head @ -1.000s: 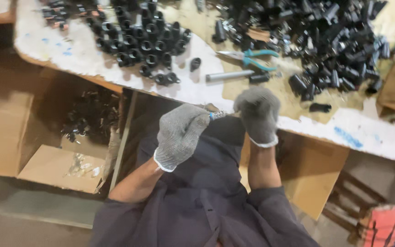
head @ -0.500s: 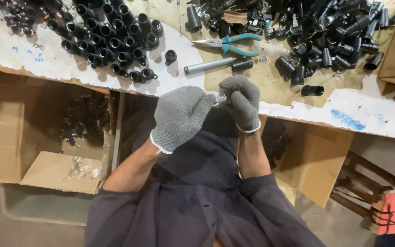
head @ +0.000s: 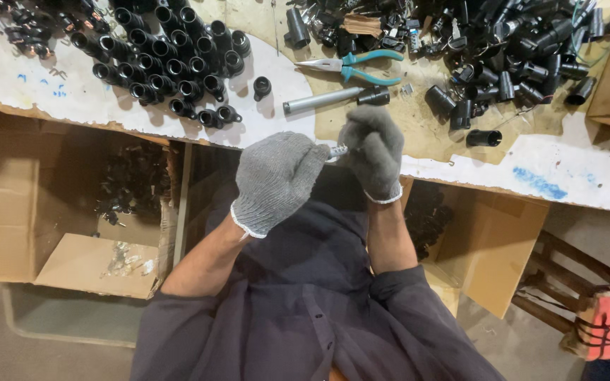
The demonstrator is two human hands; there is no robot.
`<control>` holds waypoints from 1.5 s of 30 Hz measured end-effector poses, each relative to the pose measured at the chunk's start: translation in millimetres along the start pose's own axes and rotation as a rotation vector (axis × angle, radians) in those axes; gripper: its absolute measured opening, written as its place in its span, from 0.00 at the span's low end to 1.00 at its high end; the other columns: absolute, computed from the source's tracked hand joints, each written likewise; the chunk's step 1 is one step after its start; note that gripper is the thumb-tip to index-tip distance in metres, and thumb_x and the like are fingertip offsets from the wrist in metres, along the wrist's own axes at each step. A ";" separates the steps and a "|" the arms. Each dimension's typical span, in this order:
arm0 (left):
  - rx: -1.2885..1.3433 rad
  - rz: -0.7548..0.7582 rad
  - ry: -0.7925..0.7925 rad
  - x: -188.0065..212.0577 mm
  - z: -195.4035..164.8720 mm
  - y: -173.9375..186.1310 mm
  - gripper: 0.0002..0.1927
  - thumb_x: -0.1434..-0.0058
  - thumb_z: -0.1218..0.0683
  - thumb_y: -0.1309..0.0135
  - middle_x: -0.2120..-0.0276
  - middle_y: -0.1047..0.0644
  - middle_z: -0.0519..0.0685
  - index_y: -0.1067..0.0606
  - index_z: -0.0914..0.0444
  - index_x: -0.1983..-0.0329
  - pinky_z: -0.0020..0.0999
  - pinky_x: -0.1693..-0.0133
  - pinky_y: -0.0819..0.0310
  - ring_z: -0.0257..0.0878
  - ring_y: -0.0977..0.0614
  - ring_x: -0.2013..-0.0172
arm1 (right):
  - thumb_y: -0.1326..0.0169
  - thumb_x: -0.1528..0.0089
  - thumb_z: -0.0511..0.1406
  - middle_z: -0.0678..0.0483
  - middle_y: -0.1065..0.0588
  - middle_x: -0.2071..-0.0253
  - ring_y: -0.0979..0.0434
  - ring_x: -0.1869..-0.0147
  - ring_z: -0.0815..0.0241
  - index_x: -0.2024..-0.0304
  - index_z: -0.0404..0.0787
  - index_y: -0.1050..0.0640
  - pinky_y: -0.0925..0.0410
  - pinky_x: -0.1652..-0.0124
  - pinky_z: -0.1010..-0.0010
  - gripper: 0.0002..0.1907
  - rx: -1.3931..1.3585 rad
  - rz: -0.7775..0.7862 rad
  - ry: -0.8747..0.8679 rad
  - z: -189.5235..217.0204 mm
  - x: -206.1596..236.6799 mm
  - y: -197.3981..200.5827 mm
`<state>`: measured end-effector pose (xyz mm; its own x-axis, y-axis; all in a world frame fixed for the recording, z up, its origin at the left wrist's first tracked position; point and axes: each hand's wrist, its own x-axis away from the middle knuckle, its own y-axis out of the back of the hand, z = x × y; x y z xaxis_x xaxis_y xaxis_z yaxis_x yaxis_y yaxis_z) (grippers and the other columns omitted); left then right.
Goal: The person sits at a workbench covered with piles of black plastic socket parts and repeatedly picks up components, fits them together by hand, and places finished assemblies aside. They occasionally use a small metal rod tool while pressing parts into place.
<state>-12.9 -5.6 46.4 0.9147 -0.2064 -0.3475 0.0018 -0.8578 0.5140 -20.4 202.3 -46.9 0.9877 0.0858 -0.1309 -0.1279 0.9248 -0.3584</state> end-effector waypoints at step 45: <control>-0.239 0.055 -0.271 -0.8 14.4 -16.2 0.06 0.36 0.52 0.39 0.72 0.25 0.48 0.22 0.57 0.59 0.41 0.70 0.28 0.46 0.22 0.70 | 0.57 0.26 0.38 0.55 0.34 0.74 0.35 0.72 0.63 0.71 0.35 0.29 0.42 0.70 0.69 0.20 0.755 -0.197 0.102 -1.8 -4.8 -18.7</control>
<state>-19.5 1.7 27.0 0.7761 -0.3936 -0.4927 0.0792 -0.7143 0.6954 -22.9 184.0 -41.2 0.9679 -0.1063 -0.2277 0.1808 0.9241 0.3368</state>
